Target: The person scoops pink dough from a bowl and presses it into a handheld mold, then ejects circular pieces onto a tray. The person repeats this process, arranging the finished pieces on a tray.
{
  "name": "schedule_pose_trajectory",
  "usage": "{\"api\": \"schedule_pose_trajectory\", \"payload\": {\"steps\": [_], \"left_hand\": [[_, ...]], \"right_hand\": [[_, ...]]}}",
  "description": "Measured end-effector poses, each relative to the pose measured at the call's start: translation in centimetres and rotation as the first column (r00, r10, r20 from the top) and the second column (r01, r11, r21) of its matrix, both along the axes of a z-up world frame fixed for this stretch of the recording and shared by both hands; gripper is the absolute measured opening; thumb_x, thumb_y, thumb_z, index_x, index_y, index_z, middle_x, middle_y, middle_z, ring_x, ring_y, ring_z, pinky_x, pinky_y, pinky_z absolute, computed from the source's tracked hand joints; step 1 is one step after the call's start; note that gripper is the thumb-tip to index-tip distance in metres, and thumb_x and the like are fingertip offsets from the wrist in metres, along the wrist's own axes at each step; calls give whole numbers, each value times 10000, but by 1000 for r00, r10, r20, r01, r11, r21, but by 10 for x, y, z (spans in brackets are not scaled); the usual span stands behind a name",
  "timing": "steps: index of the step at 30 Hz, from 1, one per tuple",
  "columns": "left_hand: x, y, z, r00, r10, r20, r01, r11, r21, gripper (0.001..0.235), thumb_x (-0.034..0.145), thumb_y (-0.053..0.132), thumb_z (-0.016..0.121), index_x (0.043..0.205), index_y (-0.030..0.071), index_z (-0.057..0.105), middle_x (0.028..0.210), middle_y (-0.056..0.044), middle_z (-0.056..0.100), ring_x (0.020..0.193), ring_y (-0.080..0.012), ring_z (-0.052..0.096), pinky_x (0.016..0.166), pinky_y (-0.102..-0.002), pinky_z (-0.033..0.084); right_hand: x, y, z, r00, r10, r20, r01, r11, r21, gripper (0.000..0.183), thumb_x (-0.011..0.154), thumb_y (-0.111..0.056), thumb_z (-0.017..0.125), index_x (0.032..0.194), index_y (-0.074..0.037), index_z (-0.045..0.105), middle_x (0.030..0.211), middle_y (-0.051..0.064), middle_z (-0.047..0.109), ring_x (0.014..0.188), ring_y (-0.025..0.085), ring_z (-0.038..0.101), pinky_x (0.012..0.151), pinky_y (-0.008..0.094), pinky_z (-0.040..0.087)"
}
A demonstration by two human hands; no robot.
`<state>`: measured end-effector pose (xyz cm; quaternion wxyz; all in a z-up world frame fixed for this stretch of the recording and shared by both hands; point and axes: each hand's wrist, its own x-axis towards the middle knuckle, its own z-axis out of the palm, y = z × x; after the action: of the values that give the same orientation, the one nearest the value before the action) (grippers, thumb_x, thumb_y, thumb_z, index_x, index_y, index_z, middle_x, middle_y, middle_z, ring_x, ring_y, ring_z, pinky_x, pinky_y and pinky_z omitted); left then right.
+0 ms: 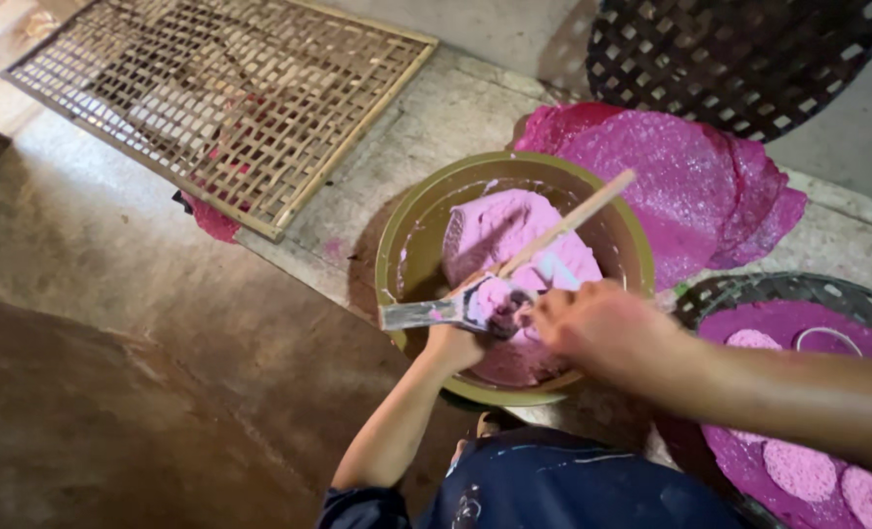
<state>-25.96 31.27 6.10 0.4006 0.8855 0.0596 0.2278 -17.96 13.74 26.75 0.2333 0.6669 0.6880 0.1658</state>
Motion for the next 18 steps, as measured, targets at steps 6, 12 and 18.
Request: {"api": "schedule_pose_trajectory", "payload": {"steps": [6,12,18], "left_hand": [[-13,29,25,987,120,106,-155,891,428,525,774,230,779,1282,172,664,1433,-86,635,1228,-318,639,927,-404,560],[-3,17,12,992,67,109,-93,962,256,639,710,237,812,1295,73,618,1345,-141,644,1157,-366,662,868,-463,552],[0,33,1,984,169,60,-113,845,-523,351,898,167,722,1228,73,646,1150,-148,731,999,-340,695,788,-408,584]], "right_hand": [[8,-26,45,979,-185,-91,185,983,-5,220,854,-244,598,1058,-203,670,827,8,638,677,182,705,577,321,546],[1,-2,-27,995,-102,13,102,994,-49,97,939,-155,588,992,-99,646,747,16,653,613,142,687,508,289,541],[29,-37,-33,758,-457,-466,481,874,-74,335,894,-183,597,1226,-153,629,1046,73,705,793,245,756,584,369,588]]}}
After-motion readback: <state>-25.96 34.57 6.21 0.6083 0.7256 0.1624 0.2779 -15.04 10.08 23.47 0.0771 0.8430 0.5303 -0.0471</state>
